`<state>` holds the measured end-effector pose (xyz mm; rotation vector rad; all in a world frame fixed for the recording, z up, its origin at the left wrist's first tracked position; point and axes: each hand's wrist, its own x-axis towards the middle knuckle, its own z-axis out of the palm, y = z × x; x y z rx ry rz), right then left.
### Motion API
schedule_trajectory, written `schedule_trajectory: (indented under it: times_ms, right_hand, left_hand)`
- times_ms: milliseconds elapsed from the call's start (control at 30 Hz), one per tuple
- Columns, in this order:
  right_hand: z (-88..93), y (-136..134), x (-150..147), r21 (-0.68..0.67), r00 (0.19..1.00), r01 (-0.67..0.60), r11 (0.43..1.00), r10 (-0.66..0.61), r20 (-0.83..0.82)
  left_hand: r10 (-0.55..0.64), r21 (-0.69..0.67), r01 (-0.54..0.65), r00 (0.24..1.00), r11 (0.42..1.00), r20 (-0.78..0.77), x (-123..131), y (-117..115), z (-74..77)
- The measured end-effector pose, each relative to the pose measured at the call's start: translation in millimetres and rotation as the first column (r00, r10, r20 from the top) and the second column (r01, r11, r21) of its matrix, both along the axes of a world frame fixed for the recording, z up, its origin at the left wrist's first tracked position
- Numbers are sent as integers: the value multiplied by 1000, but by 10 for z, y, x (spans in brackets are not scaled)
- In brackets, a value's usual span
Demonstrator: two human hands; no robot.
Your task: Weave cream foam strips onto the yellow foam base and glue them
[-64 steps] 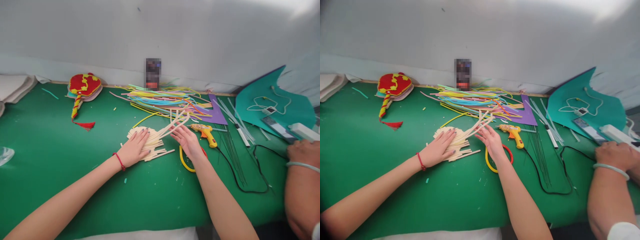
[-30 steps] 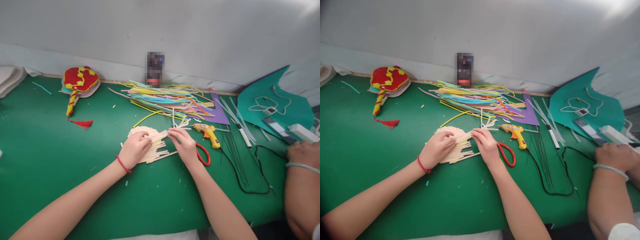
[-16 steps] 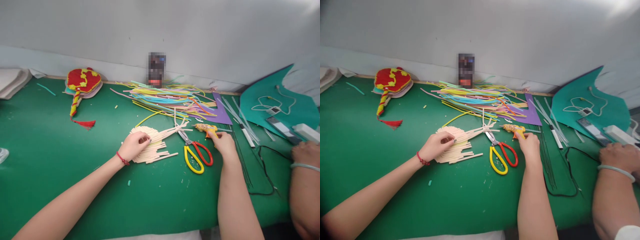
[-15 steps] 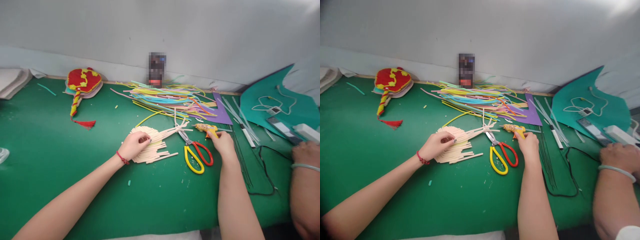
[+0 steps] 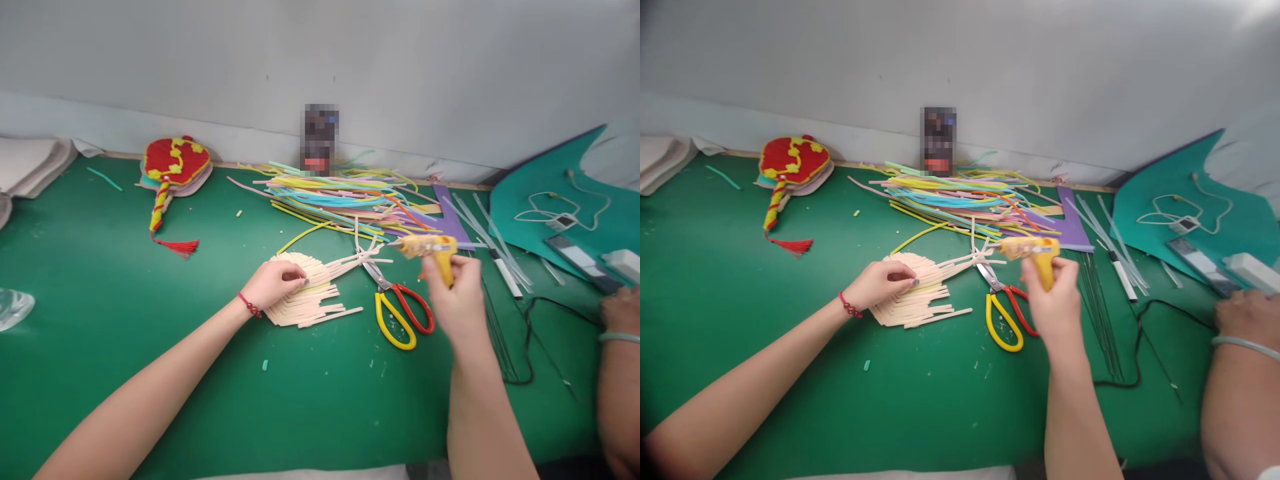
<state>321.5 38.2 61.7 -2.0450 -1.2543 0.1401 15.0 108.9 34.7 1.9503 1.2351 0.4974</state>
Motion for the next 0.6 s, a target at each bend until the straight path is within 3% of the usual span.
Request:
schedule_trajectory:
  times_ms: [133,233,400,600]
  right_hand:
    - [-98,-116,-546,-93,973,-226,970,230,24]
    - [-269,-129,-756,-87,941,-313,946,321,105]
    - [-437,-136,-855,-20,862,-429,903,416,289]
    - [-461,-139,-895,-6,816,-500,866,474,331]
  left_hand:
    - [-6,-3,6,1000,1000,-9,-14,35,-25]
    - [-4,-21,4,1000,1000,-9,-24,66,-40]
    - [3,-37,-3,1000,999,2,-32,94,-62]
    - [12,-53,-11,1000,999,21,-29,86,-62]
